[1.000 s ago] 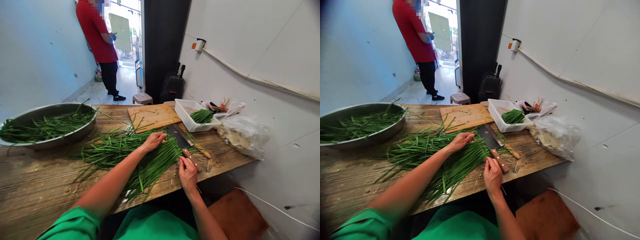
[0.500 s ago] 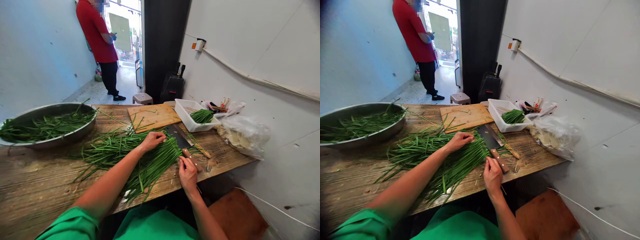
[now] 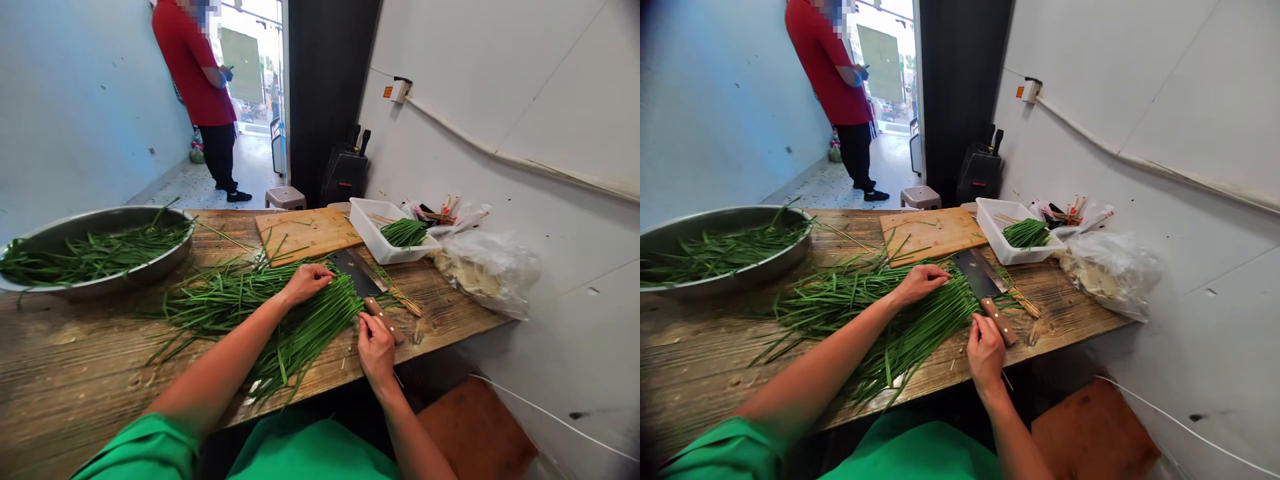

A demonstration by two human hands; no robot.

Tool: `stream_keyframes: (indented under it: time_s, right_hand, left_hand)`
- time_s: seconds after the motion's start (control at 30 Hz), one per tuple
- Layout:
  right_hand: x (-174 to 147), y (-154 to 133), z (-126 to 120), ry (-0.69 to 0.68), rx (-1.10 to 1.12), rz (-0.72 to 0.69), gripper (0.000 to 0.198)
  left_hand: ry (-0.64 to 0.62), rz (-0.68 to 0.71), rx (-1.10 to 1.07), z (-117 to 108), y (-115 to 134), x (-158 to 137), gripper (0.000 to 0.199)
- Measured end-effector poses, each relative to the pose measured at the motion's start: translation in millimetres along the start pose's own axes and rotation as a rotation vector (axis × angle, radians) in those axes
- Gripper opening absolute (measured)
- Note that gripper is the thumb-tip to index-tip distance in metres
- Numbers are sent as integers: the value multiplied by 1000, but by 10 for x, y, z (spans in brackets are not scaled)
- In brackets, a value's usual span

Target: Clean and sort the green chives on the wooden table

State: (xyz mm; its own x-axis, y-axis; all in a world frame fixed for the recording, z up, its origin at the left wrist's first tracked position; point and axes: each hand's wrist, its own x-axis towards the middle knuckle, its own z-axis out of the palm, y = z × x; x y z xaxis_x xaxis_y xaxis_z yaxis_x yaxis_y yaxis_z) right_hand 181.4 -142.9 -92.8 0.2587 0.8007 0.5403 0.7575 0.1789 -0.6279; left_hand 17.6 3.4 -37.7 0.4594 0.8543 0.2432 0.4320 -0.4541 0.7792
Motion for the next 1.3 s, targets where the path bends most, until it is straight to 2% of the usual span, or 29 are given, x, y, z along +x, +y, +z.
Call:
stream_keyframes:
  time_s: [0.93, 1.13, 1.2, 1.3]
  right_hand:
    - [5, -10, -2, 16, -20, -19, 30]
    - [6, -15, -5, 15, -39, -12, 30]
    - [5, -16, -7, 13, -23, -15, 30]
    - [4, -21, -14, 15, -3, -25, 29]
  left_hand:
    - [-31, 96, -6, -2, -9, -8, 23]
    - [-173, 160, 37, -53, 91, -43, 23]
    - [-179, 115, 29, -82, 120, -54, 26]
    - [-108, -45, 2, -104, 134, -59, 36]
